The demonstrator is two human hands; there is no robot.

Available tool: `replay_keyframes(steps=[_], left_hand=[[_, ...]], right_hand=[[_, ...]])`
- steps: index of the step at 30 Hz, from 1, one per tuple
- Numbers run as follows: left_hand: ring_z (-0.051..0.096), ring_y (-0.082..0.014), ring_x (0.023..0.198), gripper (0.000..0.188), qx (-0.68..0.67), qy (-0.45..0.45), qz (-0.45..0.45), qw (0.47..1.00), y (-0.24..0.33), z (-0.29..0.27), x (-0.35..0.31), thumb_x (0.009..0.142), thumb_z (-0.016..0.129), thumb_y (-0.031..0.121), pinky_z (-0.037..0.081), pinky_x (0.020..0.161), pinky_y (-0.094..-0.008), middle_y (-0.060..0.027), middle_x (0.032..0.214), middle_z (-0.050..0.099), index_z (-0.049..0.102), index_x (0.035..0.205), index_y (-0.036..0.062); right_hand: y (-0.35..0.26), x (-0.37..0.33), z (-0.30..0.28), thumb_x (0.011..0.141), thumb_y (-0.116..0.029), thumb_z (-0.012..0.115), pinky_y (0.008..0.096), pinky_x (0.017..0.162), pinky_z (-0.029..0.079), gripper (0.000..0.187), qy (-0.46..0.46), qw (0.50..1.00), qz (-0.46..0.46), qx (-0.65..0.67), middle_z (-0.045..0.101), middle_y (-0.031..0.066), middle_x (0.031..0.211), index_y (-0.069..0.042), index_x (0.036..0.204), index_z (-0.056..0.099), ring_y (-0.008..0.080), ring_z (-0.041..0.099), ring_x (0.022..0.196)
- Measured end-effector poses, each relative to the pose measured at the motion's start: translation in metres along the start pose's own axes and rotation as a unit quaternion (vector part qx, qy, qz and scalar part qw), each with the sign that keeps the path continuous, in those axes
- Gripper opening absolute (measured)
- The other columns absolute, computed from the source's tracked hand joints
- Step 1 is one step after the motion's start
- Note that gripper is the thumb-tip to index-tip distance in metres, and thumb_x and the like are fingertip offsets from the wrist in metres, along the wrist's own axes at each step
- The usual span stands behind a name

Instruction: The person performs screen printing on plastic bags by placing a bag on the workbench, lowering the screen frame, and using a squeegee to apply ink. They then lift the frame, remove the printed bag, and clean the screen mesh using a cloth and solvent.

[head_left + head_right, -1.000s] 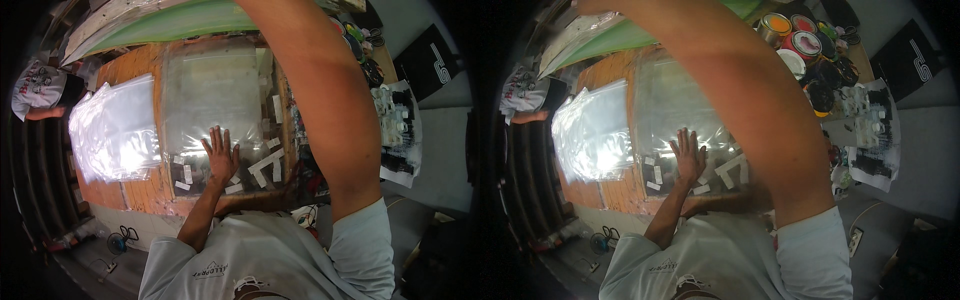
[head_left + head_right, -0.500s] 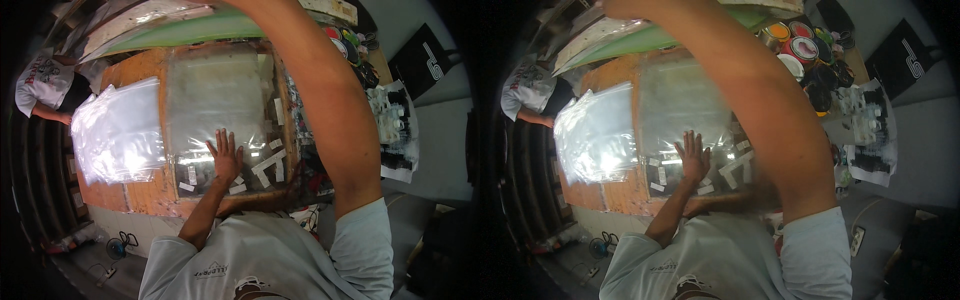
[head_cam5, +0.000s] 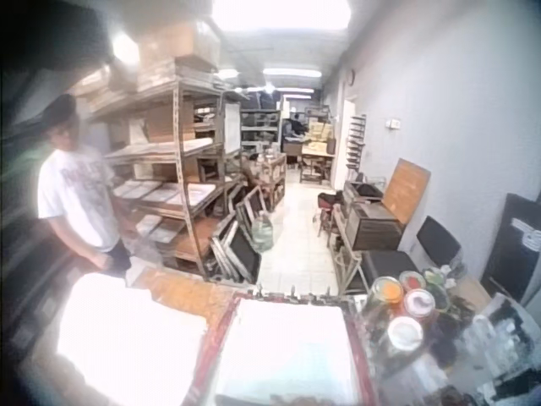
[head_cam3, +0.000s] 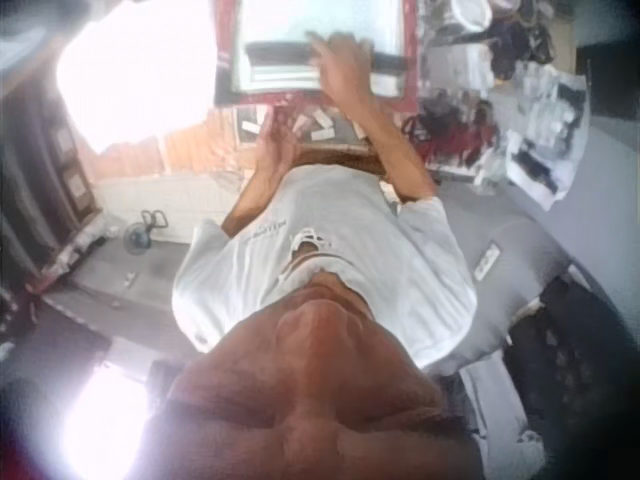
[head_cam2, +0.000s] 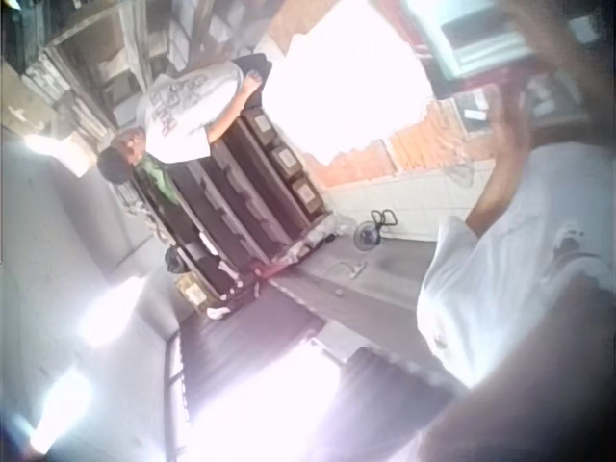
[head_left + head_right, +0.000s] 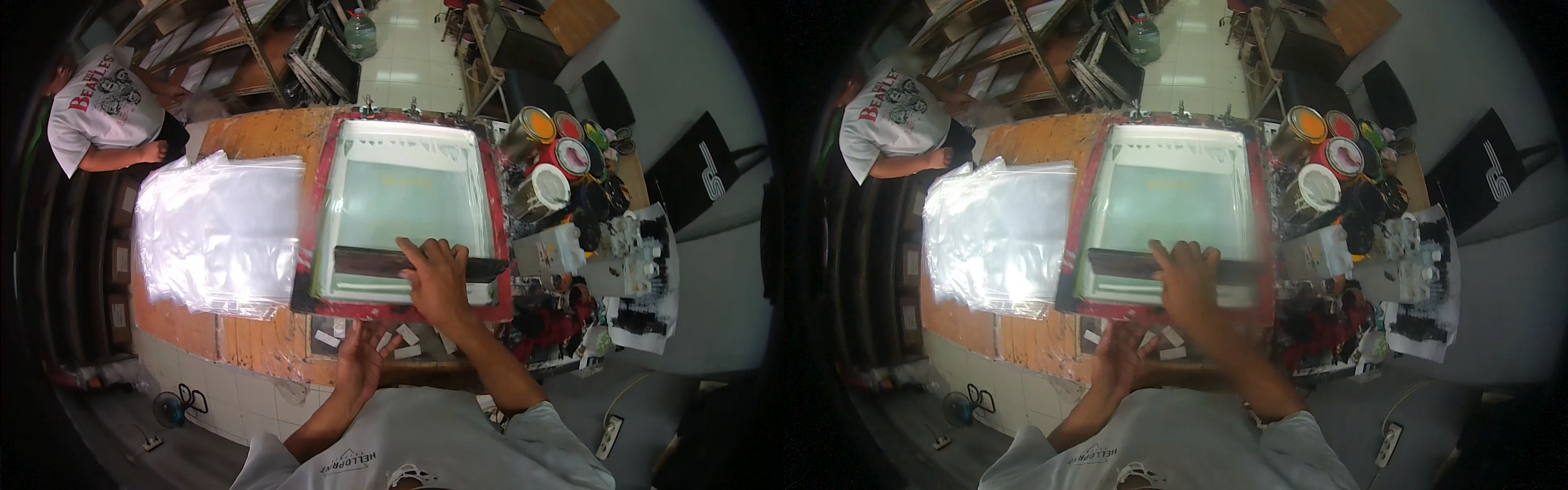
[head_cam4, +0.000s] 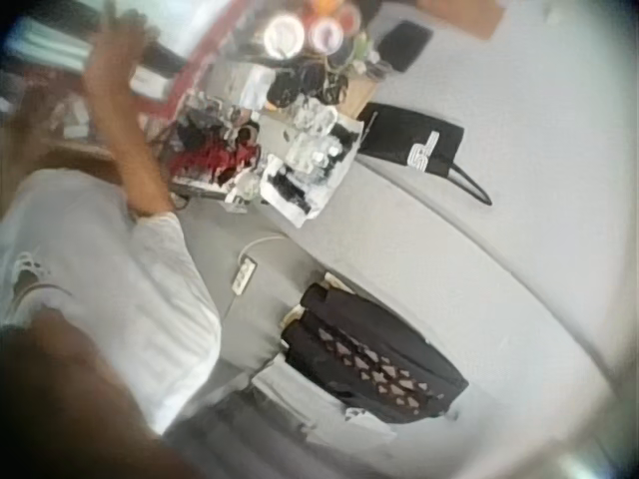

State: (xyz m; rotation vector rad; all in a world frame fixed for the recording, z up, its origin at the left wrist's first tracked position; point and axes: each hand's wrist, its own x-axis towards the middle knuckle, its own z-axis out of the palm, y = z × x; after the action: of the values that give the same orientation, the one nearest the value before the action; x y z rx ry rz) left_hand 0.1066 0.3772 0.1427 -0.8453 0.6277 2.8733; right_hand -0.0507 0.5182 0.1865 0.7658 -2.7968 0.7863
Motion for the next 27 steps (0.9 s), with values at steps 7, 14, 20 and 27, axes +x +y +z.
replay_keyframes(steps=[7, 14, 20, 27], left_hand=[[0.055, -0.0232, 0.111, 0.022, 0.014, 0.170, -0.061, 0.984, -0.026, -0.051, 0.040, 0.095, 0.074, 0.034, 0.046, 0.100, -0.0519, -0.0011, 0.109, 0.060, 0.063, 0.100, 0.0165], [0.055, -0.0239, 0.110, 0.022, 0.033, 0.235, -0.029, 0.971, -0.033, -0.037, 0.034, 0.098, 0.069, 0.031, 0.045, 0.100, -0.0504, -0.0027, 0.108, 0.059, 0.058, 0.107, 0.0157], [0.054, -0.0235, 0.116, 0.031, 0.067, 0.192, -0.014, 0.979, -0.030, -0.034, 0.023, 0.097, 0.068, 0.030, 0.045, 0.102, -0.0503, -0.0042, 0.117, 0.058, 0.055, 0.120, 0.0144], [0.051, -0.0224, 0.124, 0.037, 0.104, 0.181, -0.028, 0.978, -0.026, -0.036, 0.030, 0.095, 0.066, 0.030, 0.040, 0.104, -0.0524, -0.0030, 0.127, 0.058, 0.056, 0.125, 0.0116]], right_hand=[[0.120, 0.128, 0.080, 0.078, 0.007, 0.063, 0.0477, 0.091, 0.038, 0.059, 0.055, 0.993, -0.053, -0.092, 0.060, 0.0080, 0.097, -0.018, 0.132, 0.064, 0.0287, 0.057, 0.100], [0.156, 0.245, 0.152, 0.084, 0.004, 0.060, 0.0498, 0.097, 0.039, 0.057, 0.101, 0.978, -0.051, -0.176, 0.060, 0.0114, 0.111, -0.018, 0.136, 0.060, 0.0284, 0.056, 0.118], [0.113, 0.180, 0.134, 0.088, -0.001, 0.060, 0.0450, 0.089, 0.037, 0.055, -0.016, 0.989, -0.037, -0.142, 0.059, 0.0079, 0.102, -0.021, 0.139, 0.060, 0.0260, 0.056, 0.102], [0.026, -0.006, 0.089, 0.084, -0.001, 0.061, 0.0482, 0.090, 0.036, 0.064, -0.035, 0.990, -0.039, -0.132, 0.055, 0.0088, 0.097, -0.018, 0.145, 0.055, 0.0272, 0.054, 0.096]])
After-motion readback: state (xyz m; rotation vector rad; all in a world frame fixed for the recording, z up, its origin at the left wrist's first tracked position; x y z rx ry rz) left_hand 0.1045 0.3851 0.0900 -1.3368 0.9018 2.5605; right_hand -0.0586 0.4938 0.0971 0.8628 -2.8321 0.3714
